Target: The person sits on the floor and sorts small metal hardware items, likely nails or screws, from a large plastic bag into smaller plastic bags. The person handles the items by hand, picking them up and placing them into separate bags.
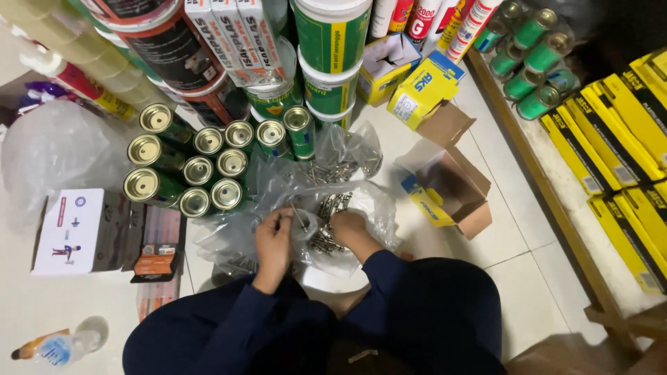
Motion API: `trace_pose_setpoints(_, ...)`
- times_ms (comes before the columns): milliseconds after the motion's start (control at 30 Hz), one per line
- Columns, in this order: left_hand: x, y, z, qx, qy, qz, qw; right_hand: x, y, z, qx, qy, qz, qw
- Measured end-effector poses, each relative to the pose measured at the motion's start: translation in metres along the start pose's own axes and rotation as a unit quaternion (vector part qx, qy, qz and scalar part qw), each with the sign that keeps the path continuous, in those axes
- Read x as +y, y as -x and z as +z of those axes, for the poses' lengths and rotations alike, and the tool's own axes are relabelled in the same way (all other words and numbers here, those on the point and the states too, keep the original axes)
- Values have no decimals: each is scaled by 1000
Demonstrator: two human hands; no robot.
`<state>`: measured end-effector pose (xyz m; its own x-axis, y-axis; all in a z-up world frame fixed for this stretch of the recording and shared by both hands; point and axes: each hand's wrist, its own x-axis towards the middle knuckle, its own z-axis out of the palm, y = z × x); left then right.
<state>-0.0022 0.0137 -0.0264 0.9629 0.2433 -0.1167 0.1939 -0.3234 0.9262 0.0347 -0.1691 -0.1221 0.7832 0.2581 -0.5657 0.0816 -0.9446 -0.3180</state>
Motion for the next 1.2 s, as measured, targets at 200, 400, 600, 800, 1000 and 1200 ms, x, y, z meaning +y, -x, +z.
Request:
trace_pose_setpoints(200, 19, 13, -7, 8, 26, -6, 1000, 1, 10, -9, 10, 24, 6, 1000)
trace_pose_setpoints(400, 16, 17, -10, 2, 27, 12, 1000, -21, 66, -68, 68, -5, 1, 998)
trace_pose_setpoints(600, 6, 14, -11, -5, 13, -1, 1000, -7, 79, -87, 98, -64, -9, 993)
trace_pose_setpoints(800, -1, 11, -6, 4, 30, 23, 999, -7, 91, -113, 92, -85, -43, 991)
trace_pose_setpoints(1000, 1, 9, -4, -16, 23, 24, 999, -10, 107, -138, 143, -221, -85, 961)
trace_pose_setpoints(1200, 18, 13, -7, -23, -12, -12, 1000, -17, 112, -138, 216, -327, -131, 911)
